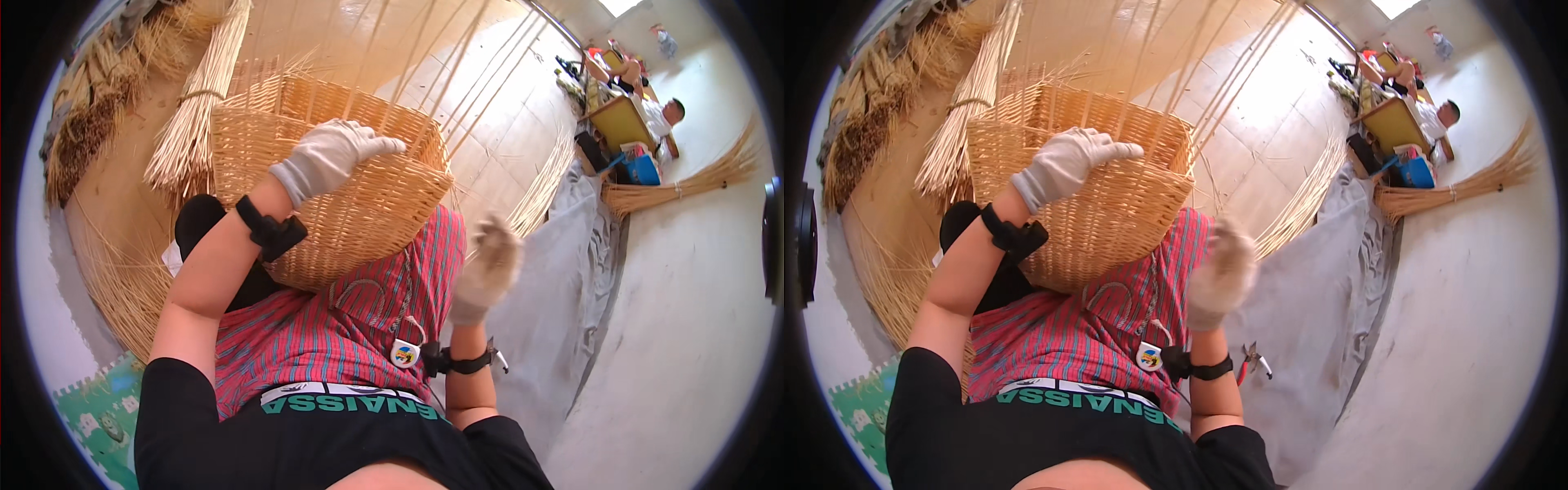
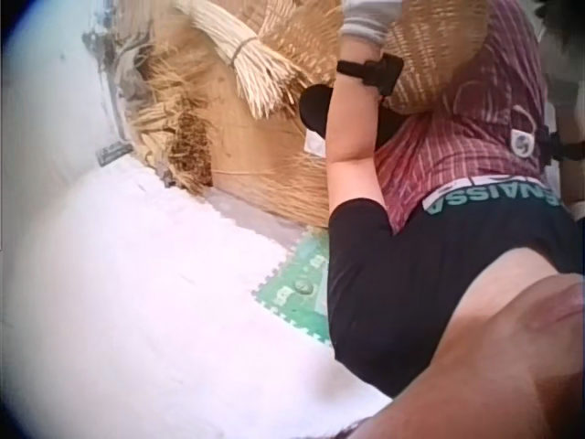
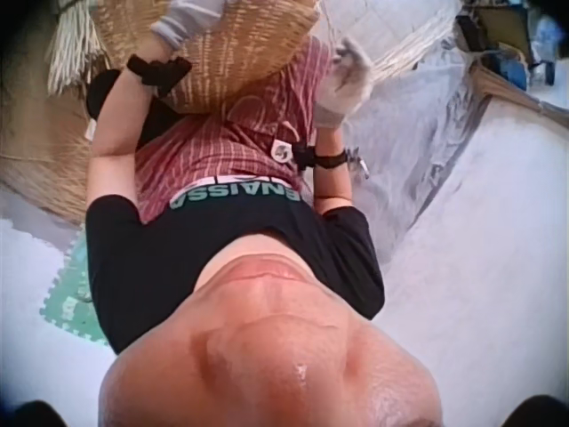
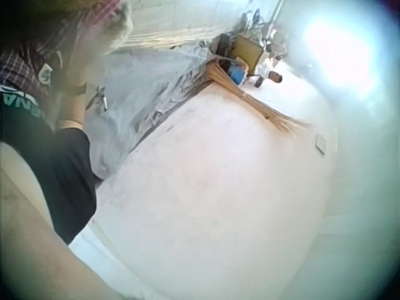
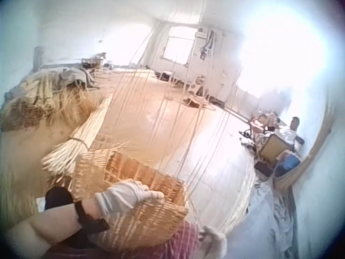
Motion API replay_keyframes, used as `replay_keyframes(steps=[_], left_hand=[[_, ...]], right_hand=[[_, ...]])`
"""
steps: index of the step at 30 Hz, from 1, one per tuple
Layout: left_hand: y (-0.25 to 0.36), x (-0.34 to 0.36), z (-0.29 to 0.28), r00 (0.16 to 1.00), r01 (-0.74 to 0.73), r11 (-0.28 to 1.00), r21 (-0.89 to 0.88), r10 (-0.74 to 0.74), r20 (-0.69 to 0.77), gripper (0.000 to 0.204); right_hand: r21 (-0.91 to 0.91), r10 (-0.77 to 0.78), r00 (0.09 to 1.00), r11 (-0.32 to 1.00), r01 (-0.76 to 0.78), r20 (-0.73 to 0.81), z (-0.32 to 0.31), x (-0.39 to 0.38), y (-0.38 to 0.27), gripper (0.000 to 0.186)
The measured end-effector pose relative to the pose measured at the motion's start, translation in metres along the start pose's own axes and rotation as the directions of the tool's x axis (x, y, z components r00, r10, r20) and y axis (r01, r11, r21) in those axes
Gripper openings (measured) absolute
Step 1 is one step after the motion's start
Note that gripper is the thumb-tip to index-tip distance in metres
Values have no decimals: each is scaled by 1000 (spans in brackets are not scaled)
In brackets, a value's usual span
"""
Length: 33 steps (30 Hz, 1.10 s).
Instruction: Weaving a large wicker or straw basket, including measuring, spraying with water, and using a drill.
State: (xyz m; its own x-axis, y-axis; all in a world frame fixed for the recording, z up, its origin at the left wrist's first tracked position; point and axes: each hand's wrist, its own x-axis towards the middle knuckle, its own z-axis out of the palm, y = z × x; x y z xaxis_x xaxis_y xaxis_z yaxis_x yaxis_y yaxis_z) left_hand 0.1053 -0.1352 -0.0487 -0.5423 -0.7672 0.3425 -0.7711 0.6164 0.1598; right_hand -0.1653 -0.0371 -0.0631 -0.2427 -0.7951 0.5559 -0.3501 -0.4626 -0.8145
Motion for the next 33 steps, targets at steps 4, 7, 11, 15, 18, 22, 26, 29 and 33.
replay_keyframes(steps=[4,7,11,15,18,22,26,29,33], left_hand=[[-10,-2,-2,999,-10,923,-384,-3,-34,59],[-6,-1,2,987,56,798,-601,-135,-87,60],[5,0,10,917,94,696,-712,-340,-210,68],[4,-5,12,911,-3,804,-594,-242,-333,65],[-2,-10,11,944,28,904,-427,-164,-285,63],[10,-7,9,946,-24,993,115,60,-318,59],[46,5,11,913,44,965,257,66,-403,54],[75,25,26,974,162,979,-126,-180,-140,54],[91,30,37,966,230,967,111,-212,-150,59]], right_hand=[[-151,432,736,896,-418,522,57,2,-15,31],[-134,-143,968,976,173,207,107,51,-15,40],[-432,-113,960,875,219,258,161,109,-34,47],[-1,-1,955,1000,1,295,134,113,-33,51],[99,243,905,951,-293,350,73,92,-5,37],[126,389,857,884,-451,337,25,49,18,23],[151,449,862,859,-489,235,9,51,13,20],[107,470,860,862,-496,198,16,68,8,21],[-317,130,955,947,-40,267,36,109,20,26]])
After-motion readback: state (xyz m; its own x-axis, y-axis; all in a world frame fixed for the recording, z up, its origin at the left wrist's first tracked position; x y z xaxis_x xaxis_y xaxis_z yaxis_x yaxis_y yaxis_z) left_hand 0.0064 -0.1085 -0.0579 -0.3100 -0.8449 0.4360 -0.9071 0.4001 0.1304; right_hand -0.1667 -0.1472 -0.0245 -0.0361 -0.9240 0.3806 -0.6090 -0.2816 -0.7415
